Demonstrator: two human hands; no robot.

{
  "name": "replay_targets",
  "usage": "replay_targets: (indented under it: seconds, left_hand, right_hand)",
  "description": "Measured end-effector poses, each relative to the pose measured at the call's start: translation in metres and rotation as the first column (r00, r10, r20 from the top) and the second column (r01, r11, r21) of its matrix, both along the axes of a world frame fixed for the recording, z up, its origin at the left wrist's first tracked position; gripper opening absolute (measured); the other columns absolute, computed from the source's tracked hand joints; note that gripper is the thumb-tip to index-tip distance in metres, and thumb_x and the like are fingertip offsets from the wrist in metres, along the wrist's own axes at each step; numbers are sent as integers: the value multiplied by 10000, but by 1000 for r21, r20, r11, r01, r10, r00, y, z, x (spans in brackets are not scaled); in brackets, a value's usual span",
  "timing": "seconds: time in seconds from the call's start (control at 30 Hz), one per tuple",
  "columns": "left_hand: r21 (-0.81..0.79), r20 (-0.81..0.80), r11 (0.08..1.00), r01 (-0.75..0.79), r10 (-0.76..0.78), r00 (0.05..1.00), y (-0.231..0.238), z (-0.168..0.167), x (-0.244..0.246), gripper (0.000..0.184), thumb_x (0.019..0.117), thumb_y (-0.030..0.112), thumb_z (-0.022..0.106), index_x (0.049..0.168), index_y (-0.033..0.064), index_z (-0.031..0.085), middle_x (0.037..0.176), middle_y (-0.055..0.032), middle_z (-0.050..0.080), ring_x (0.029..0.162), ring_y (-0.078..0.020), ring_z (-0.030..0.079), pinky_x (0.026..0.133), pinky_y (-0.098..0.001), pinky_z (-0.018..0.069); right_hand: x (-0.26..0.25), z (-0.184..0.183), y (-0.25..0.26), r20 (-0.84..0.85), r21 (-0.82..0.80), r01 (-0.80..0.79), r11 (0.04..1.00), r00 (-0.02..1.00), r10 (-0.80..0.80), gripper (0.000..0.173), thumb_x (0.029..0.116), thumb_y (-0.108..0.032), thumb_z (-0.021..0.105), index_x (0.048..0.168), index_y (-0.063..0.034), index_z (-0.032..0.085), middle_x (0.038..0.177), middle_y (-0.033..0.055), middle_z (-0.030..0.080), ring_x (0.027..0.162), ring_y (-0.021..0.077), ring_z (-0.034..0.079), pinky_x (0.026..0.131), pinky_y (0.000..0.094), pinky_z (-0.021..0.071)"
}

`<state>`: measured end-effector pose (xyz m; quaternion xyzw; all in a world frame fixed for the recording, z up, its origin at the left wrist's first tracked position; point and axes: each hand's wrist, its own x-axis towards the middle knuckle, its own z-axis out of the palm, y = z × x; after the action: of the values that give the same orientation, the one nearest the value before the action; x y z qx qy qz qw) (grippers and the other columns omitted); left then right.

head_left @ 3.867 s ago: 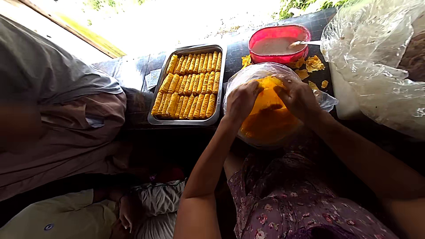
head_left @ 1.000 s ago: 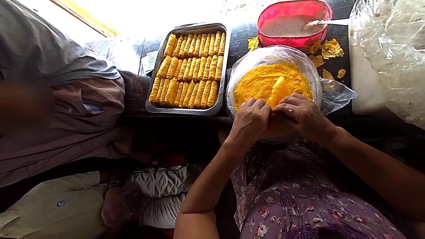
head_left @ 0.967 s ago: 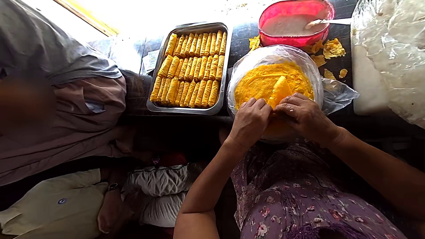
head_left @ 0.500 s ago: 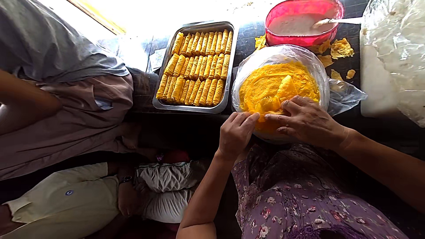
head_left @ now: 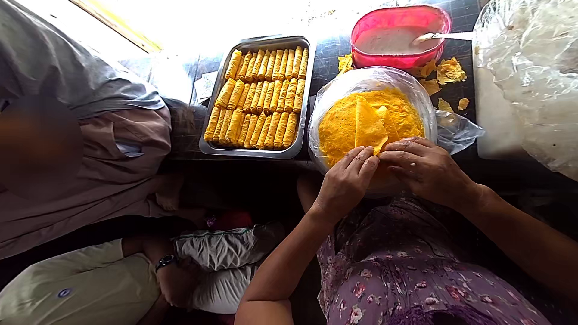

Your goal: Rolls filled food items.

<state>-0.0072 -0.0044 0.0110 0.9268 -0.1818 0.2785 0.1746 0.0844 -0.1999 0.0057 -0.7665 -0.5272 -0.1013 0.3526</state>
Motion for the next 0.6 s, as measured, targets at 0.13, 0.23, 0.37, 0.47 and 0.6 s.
replay_targets:
  seconds: [0.13,0.23,0.37,0.47,0.6]
  left_hand:
    - [41,-33,999,8,-6,999,3,3,1,164,977,-35,560,1040,-13,710,1095,-158,756,1115,-279,719,965,-338,564]
    - [37,-61,999,17,-14,998,7,5,0,167,1010,36,555,1058,-21,704,1082,-153,757,1112,-279,716,986,-347,554]
    - [38,-151,999,33,-26,988,15,7,0,317,995,269,636,1151,1,700,1121,-124,745,1125,-305,668,969,-392,524]
    - [-19,-164,997,72,-74,984,20,9,7,188,956,76,650,1115,-9,702,1041,-121,750,1053,-293,685,955,-375,534]
    - [-66,-195,994,88,-99,976,24,16,18,140,965,33,628,1066,-17,712,923,-114,735,907,-262,694,860,-342,554]
  right_hand:
    - [1,-5,-9,-1,62,21,998,1000,-21,246,968,-69,543,1091,-55,756,1122,140,737,1108,275,687,1009,389,519]
    - [3,-7,-10,3,92,46,995,999,-46,217,963,-53,568,1097,-40,739,1122,158,731,1091,280,693,992,383,529]
    - [8,-8,-10,2,115,73,991,997,-74,200,956,-59,607,1110,-18,728,1135,174,729,1063,273,704,947,354,548]
    - [13,-5,-10,-17,88,53,995,999,-51,194,970,-90,619,1123,-16,711,1137,173,728,1055,276,715,910,361,575]
    - [22,5,-11,-30,29,-12,1000,999,13,266,921,-99,663,1168,2,665,1109,163,716,994,264,713,873,366,584]
